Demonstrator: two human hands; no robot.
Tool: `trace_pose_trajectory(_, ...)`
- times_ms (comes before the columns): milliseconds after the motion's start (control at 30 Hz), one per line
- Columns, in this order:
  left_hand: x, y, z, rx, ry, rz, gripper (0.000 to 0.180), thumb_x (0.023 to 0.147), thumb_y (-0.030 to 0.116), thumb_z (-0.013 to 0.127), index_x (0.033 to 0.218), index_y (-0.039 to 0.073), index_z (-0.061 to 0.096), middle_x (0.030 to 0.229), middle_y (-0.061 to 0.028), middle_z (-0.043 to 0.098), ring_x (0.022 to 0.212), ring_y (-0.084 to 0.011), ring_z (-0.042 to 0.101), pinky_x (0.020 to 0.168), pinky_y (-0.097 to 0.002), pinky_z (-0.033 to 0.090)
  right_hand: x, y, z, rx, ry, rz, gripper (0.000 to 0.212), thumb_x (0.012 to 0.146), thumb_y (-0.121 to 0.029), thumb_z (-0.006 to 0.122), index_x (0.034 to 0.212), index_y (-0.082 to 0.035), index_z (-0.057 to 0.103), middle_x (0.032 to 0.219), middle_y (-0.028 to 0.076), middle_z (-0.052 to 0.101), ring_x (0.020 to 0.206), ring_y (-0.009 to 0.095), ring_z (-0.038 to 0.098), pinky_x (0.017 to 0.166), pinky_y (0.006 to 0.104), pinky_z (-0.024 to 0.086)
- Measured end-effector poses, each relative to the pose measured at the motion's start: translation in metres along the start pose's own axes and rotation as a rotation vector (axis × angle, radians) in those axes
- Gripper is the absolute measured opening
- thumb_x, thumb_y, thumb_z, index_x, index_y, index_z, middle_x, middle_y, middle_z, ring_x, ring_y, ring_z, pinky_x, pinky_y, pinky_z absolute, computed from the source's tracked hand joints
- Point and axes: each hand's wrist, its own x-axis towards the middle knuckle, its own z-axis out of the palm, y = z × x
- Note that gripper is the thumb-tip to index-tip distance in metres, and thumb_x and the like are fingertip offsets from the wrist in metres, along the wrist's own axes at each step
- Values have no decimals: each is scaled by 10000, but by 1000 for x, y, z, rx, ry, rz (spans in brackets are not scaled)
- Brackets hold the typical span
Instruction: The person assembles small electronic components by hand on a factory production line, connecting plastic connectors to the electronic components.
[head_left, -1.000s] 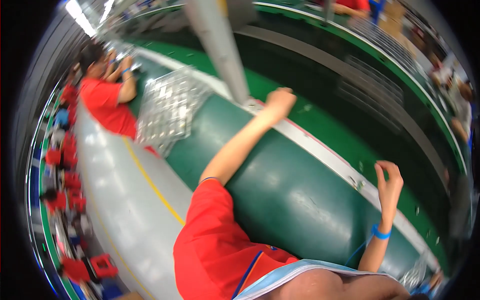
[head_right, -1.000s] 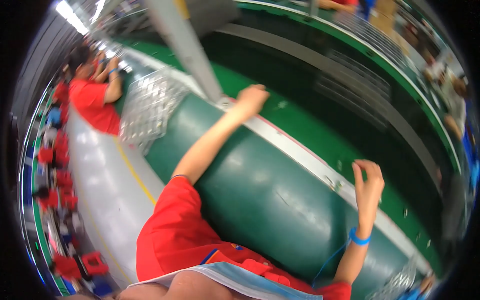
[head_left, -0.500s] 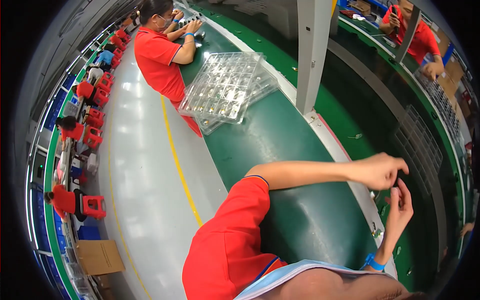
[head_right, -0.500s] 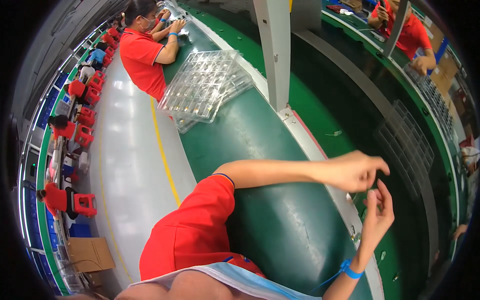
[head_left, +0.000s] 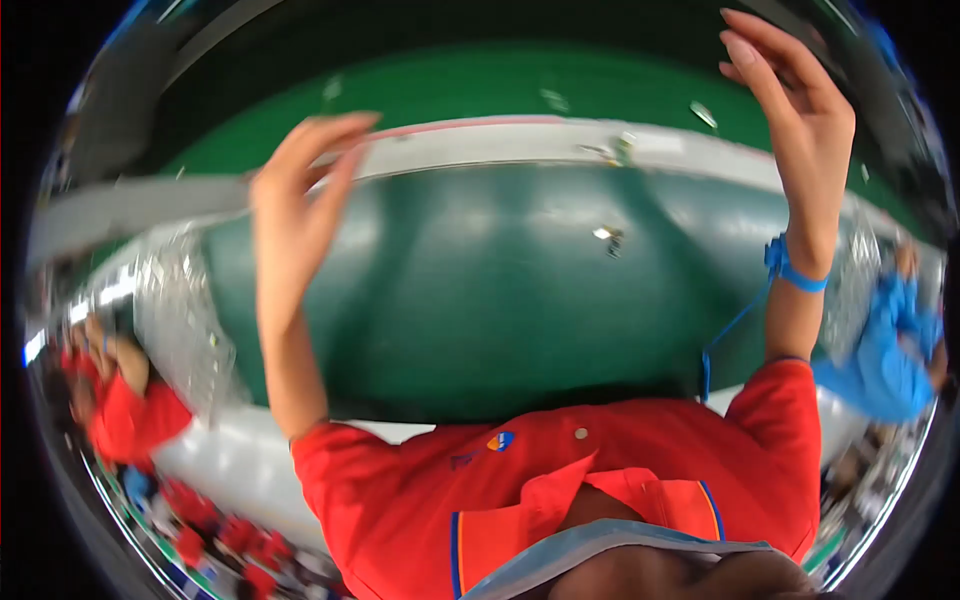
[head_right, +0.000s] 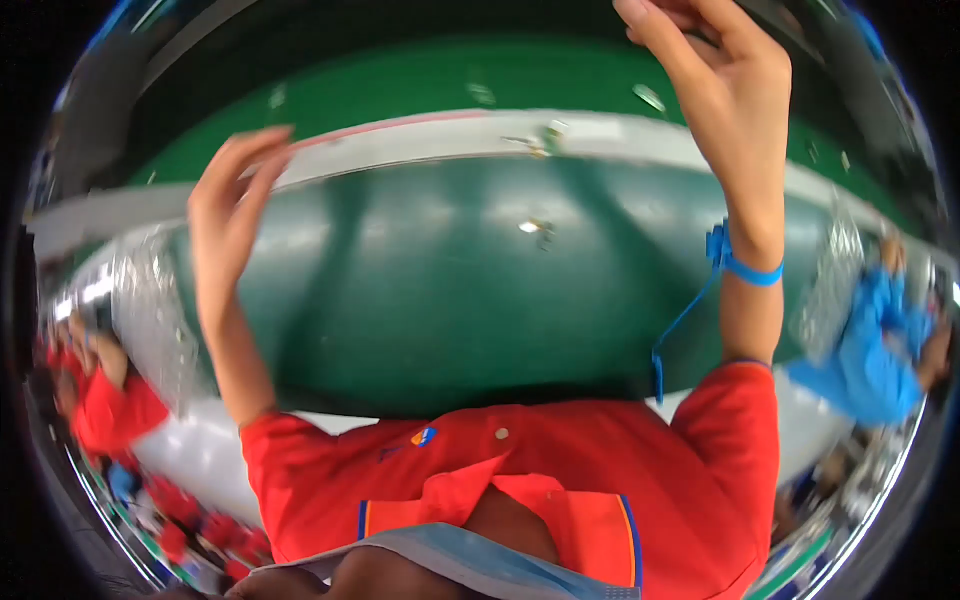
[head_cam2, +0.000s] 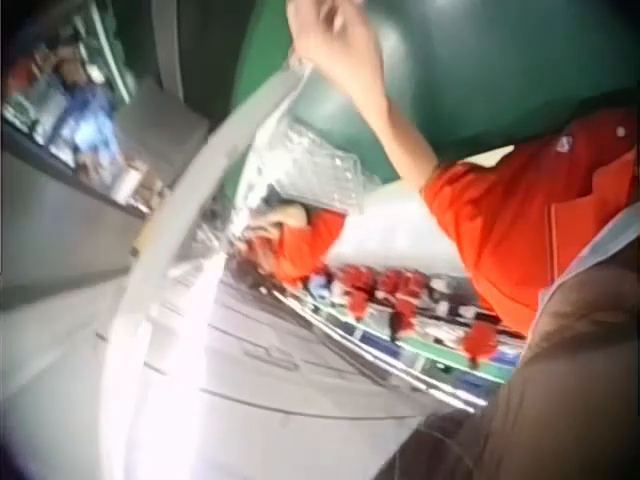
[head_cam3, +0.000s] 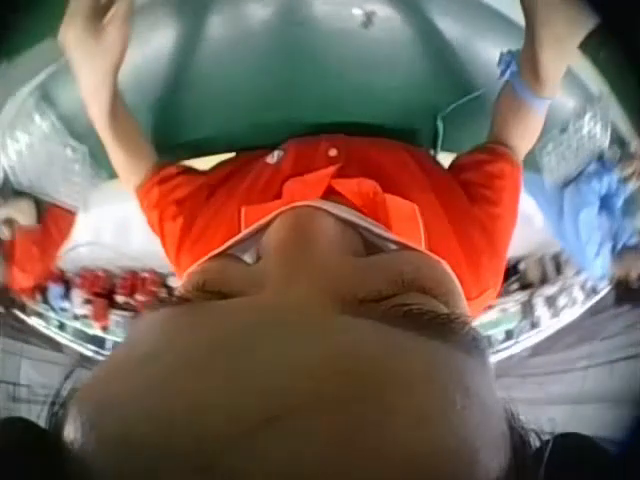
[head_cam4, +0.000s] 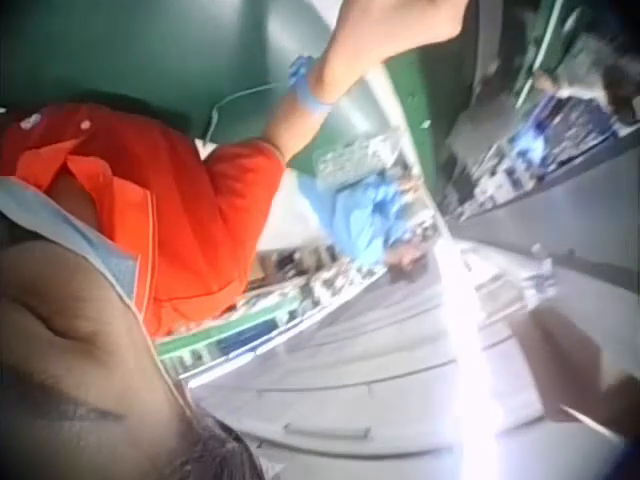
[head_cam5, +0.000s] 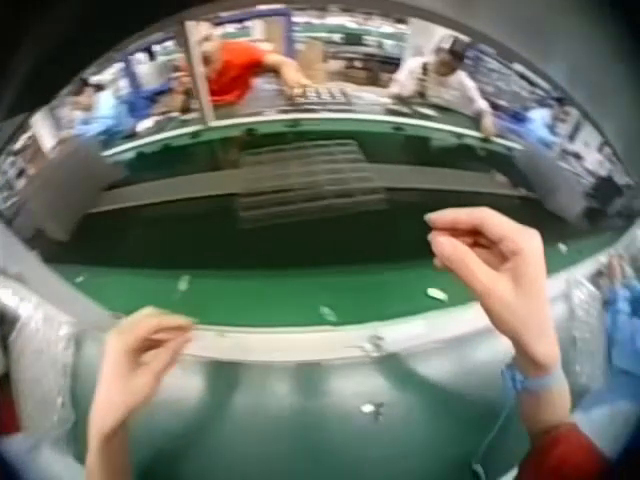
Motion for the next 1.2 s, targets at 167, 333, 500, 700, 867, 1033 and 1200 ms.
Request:
trace_pose_trajectory(167, -44, -26, 12, 9, -97, -131, 151, 868, 7, 627, 1010, 13, 679, 937, -78, 656, 837, -141, 636, 723, -258, 526, -60, 24, -79, -357, -95, 63, 229, 897, -82, 645, 1111, -2, 659, 1015, 47, 665, 912, 121, 626, 842, 238, 494)
trace_pose_trajectory(333, -54, 10, 66, 67, -223, -1, 105, 825, 39, 689, 923, 0, 687, 820, -85, 646, 693, -146, 624, 638, -247, 489, -101, 36, -100, -427, -208, 102, 147, 879, -89, 657, 1008, -23, 679, 942, 44, 673, 840, 126, 637, 778, 244, 501)
trace_pose_trajectory(500, -10, 48, 131, 135, -186, 343, 71, 797, 37, 674, 843, -2, 637, 807, -132, 609, 706, -296, 612, 640, -362, 495, -80, 22, -82, -452, -169, -46, 153, 873, -98, 659, 997, -10, 675, 890, 62, 678, 797, 136, 647, 735, 259, 513)
trace_pose_trajectory(700, 26, 38, 182, 493, -247, 460, 201, 736, -28, 624, 934, -5, 650, 966, -163, 603, 917, -341, 586, 801, -421, 488, -41, 28, -24, -443, -274, -164, 202, 831, -152, 687, 943, 15, 668, 890, 139, 666, 739, 244, 673, 651, 331, 526)
trace_pose_trajectory(867, 41, 33, 163, 189, -193, 344, 181, 765, -4, 638, 944, -5, 661, 817, -112, 633, 750, -252, 603, 661, -362, 480, -26, 42, 14, -370, -223, -302, 194, 816, -146, 684, 924, 14, 664, 867, 149, 651, 738, 278, 656, 667, 368, 515)
trace_pose_trajectory(1033, 45, 60, 121, -550, -356, -218, 159, 855, 11, 631, 1011, -9, 650, 811, -10, 627, 651, -50, 519, 545, -203, 393, -27, 25, 18, -45, -318, -94, 169, 826, -99, 667, 957, 8, 662, 925, 150, 659, 742, 268, 647, 703, 370, 520)
trace_pose_trajectory(1200, 46, 65, 103, -709, -334, -234, 174, 838, 3, 638, 1010, -7, 660, 874, -34, 656, 639, -45, 505, 561, -203, 409, -21, 40, 19, -379, -277, -354, 246, 809, -35, 644, 1054, -15, 639, 1045, 132, 649, 968, 315, 599, 854, 381, 492)
